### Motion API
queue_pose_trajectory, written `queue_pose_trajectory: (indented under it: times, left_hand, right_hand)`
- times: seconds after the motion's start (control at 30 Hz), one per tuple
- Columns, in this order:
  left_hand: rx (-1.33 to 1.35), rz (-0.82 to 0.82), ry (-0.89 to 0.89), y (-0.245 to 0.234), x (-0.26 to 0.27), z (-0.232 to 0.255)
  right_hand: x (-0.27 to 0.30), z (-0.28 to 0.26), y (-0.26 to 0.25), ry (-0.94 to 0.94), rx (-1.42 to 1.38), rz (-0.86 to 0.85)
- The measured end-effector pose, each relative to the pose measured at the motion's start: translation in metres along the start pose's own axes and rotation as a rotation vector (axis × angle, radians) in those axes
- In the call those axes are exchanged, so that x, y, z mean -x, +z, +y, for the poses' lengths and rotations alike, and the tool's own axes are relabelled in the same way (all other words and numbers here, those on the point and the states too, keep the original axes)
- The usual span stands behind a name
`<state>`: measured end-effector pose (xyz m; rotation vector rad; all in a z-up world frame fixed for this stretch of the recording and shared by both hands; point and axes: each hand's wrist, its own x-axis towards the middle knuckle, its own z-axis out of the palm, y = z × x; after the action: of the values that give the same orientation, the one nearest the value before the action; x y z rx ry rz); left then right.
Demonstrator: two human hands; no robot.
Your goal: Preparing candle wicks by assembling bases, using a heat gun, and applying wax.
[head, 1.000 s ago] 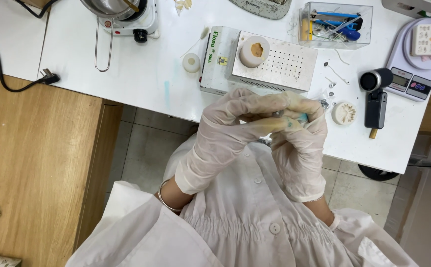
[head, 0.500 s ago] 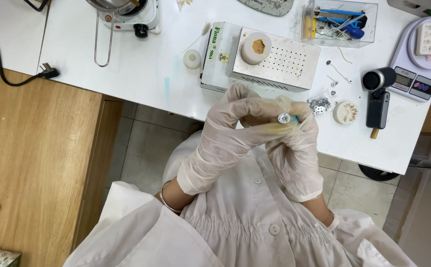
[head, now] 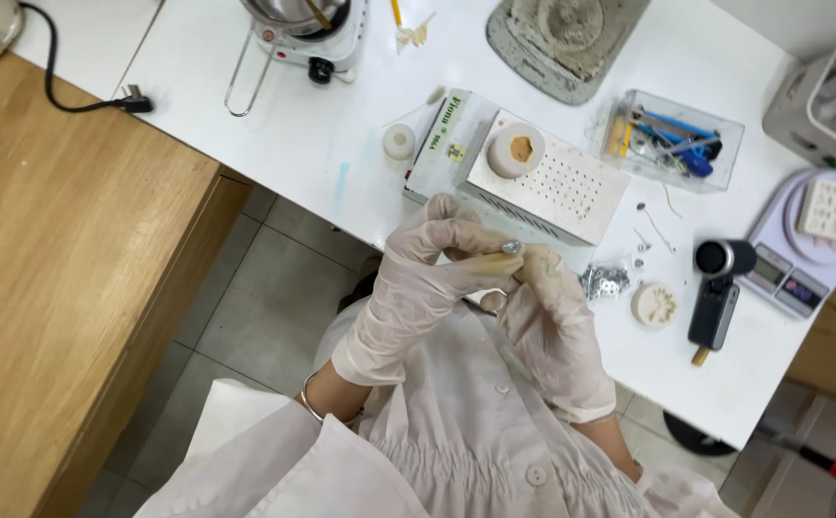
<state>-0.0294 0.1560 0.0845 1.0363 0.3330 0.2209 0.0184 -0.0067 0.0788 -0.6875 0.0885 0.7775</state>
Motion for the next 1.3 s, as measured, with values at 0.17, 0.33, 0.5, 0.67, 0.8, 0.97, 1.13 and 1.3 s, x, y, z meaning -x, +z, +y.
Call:
queue_pose_trajectory:
  times: [0.17,0.33,0.5,0.67,0.8,0.97,1.13,1.3]
  left_hand:
    - [-0.3,0.286,0.272,-0.03,0.004,-0.004]
    - [-0.304,0.439,0.411,-0.107,-0.011,-0.015]
    - [-0.609,0.576,0.374,-0.204,-0.059,0.004]
    - [-0.222,0.412,0.091,-0.271,-0.12,-0.01]
    - [-0.237,0.195,-0.175,-0.294,-0.148,-0.027]
    - [-0.342,-0.03,-0.295,-0.304,-0.161,-0.032]
    - [-0.195,-0.092,-0.404,-0.291,-0.164,-0.009]
    - [-0.616,-0.055,-0.203,-0.285,-0.156,-0.002]
  right_hand:
    - [-0.026,-0.005,0.002,0.025,0.518,0.08]
    - [-0.101,0.021,0.046,0.103,0.873,-0.009]
    - [-0.212,0.068,0.052,-0.047,1.112,-0.041]
    - [-0.291,0.106,0.082,-0.182,1.207,0.174]
    - [-0.321,0.121,0.099,-0.2,1.101,0.33]
    - [-0.348,0.13,0.084,-0.259,0.841,0.326]
    - [-0.36,0.134,0.113,-0.349,0.697,0.247]
    - [-0.365,0.141,0.103,-0.373,0.87,0.172]
